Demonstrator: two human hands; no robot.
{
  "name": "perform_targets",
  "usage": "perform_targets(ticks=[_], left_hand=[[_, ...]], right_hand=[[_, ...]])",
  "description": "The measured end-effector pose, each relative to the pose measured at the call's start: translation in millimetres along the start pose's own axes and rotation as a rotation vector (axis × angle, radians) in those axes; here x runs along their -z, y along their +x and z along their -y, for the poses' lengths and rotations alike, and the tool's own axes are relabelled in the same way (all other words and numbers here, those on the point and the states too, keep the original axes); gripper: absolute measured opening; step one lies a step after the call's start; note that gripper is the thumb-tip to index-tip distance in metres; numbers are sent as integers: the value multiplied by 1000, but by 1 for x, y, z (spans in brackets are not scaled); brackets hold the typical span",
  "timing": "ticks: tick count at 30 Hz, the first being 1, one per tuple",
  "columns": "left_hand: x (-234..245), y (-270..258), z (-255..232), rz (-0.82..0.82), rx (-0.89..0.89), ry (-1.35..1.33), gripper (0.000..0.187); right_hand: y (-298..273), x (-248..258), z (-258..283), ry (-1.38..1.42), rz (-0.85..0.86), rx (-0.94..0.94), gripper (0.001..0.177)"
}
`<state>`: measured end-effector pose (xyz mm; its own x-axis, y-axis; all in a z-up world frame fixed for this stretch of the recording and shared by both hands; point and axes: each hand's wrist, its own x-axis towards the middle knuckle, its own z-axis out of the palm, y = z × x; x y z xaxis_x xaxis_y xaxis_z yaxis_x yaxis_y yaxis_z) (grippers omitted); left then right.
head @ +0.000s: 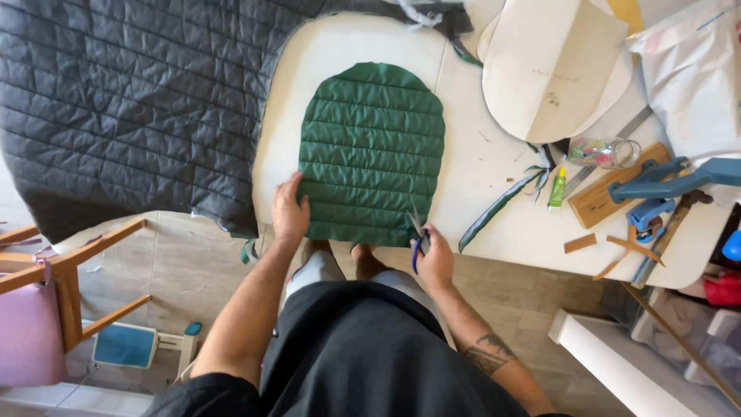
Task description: Cut quilted leather material using scissors and fold the resulting piece.
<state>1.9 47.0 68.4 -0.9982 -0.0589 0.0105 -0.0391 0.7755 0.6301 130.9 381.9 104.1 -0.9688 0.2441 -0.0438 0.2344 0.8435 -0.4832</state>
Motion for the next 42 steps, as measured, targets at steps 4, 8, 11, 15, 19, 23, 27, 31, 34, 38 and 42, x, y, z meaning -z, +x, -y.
perform_targets(ticks=[4,8,11,15,19,23,27,31,34,38,42], left_hand=[[21,13,13,-72,13,-98,58],[41,4,31,-84,96,-160,49],[47,0,39,-31,121,-163,45],[55,17,19,11,120,-161,43],[43,37,5,26,30,-103,40],[2,73,19,-37,66,-27,32],[-28,95,31,78,211,45,30],[-24,104,19,149,231,-21,16],[16,111,-31,141,39,-311,16],[63,126,-102,185,-398,-230,18],[164,157,-220,284,-900,-70,13]], right_hand=[[-16,7,4,100,49,-185,49],[7,6,-11,157,-64,-403,39],[34,5,-15,230,-149,-468,40],[54,1,-39,79,-233,-501,48],[64,-8,-60,-154,-398,-290,66],[72,-12,-70,-187,-415,-236,73],[72,8,-42,-231,-367,-326,66],[82,18,-26,-204,-418,-233,53],[123,49,24,33,-381,-49,49],[194,129,129,217,-71,310,63],[238,174,170,75,15,655,103]])
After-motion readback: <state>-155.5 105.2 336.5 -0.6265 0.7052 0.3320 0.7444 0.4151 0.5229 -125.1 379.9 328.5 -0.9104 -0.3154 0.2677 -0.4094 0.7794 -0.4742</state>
